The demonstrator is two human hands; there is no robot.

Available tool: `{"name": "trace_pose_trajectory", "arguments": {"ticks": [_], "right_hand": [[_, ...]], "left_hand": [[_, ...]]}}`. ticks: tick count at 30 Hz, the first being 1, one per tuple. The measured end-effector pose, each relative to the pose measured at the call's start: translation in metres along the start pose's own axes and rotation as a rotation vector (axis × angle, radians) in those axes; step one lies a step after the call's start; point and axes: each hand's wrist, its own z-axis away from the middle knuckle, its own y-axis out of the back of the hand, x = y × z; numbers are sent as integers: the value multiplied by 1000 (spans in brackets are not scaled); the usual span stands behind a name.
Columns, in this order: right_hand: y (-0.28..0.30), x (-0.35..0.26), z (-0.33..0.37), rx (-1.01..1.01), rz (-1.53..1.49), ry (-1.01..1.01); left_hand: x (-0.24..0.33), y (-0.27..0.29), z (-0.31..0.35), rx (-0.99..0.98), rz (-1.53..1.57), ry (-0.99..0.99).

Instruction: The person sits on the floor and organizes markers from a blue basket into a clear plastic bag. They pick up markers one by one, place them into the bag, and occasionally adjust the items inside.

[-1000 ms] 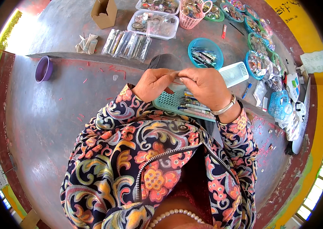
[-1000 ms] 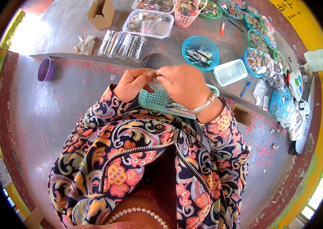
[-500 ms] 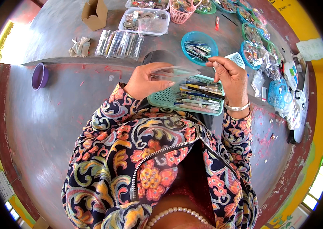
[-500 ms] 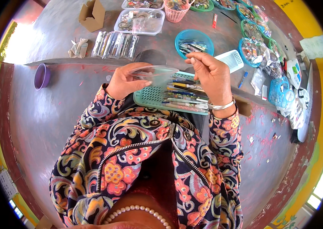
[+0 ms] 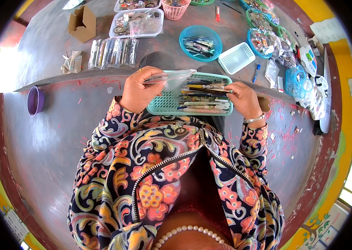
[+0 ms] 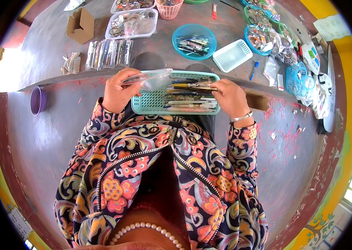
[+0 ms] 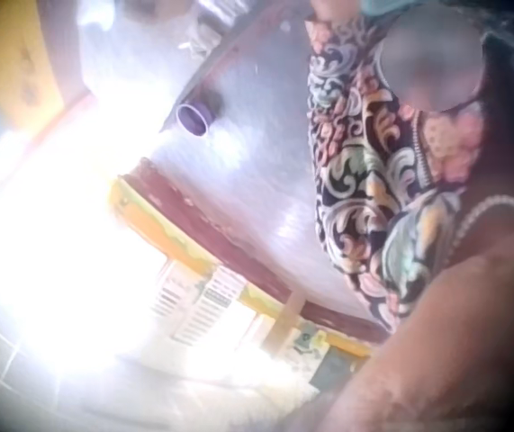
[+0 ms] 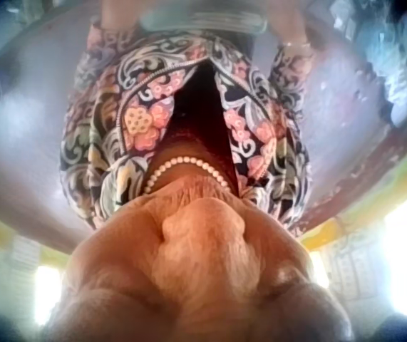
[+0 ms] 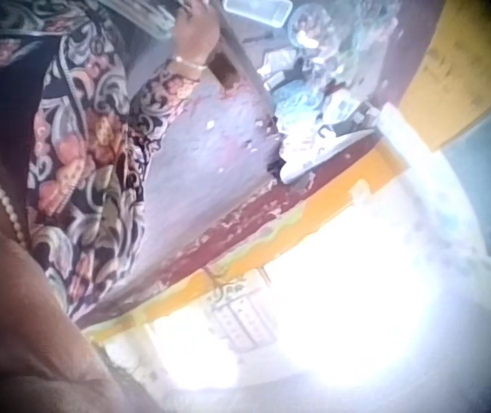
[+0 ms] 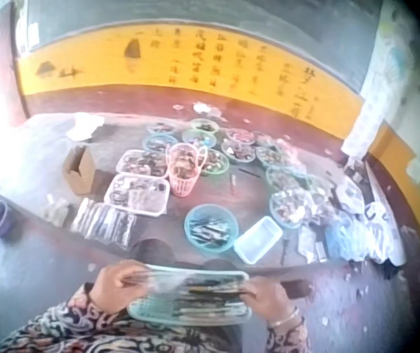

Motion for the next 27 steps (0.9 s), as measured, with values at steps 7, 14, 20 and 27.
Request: {"name": "trace_pose_trajectory", "arguments": {"ticks": [7,14,20,27], "right_hand": [[-5,-11,11,69,215,98],[-7,2,9,43,246,20],[0,17,18,65,-445,-241],[-12,33,23,262,-1430,-309]], "left_hand": [[2,-1,-1,14,16,37],[-1,3,-3,38,14,42],[-2,1,-5,69,-28,32],[-3,3,-5,45,-34,50]]}}
